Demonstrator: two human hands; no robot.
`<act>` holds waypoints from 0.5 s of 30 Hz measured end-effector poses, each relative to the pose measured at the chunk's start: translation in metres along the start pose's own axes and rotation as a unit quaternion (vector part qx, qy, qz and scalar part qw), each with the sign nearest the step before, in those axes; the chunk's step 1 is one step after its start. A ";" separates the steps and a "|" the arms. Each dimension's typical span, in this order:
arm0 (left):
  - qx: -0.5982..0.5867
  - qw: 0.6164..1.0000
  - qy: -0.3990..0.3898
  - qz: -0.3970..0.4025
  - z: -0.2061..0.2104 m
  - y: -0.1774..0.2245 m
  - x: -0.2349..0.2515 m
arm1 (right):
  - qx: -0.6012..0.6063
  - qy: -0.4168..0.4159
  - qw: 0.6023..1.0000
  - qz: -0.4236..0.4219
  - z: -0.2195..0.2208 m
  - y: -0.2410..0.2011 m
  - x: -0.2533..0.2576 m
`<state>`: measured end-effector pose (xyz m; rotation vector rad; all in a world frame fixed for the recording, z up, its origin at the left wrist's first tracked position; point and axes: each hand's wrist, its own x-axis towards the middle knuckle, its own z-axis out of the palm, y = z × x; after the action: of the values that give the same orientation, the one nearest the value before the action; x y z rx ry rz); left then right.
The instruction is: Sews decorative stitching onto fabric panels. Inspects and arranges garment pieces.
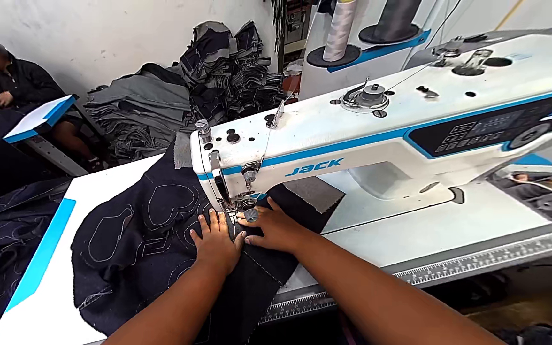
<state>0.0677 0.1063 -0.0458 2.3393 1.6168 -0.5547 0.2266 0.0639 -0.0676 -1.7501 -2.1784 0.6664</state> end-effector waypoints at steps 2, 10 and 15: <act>0.005 1.000 0.011 -0.014 -0.001 0.005 0.002 | 0.009 -0.037 0.999 0.004 -0.013 0.001 0.006; 0.003 0.998 0.034 -0.050 -0.007 0.018 0.014 | -0.003 -0.095 0.995 0.028 -0.044 -0.003 0.021; -0.020 0.999 0.041 0.001 -0.001 0.006 0.002 | -0.013 -0.062 0.997 0.035 -0.033 0.001 0.022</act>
<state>0.0743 0.1065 -0.0462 2.3623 1.6460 -0.4269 0.2381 0.0916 -0.0415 -1.8527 -2.2224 0.7864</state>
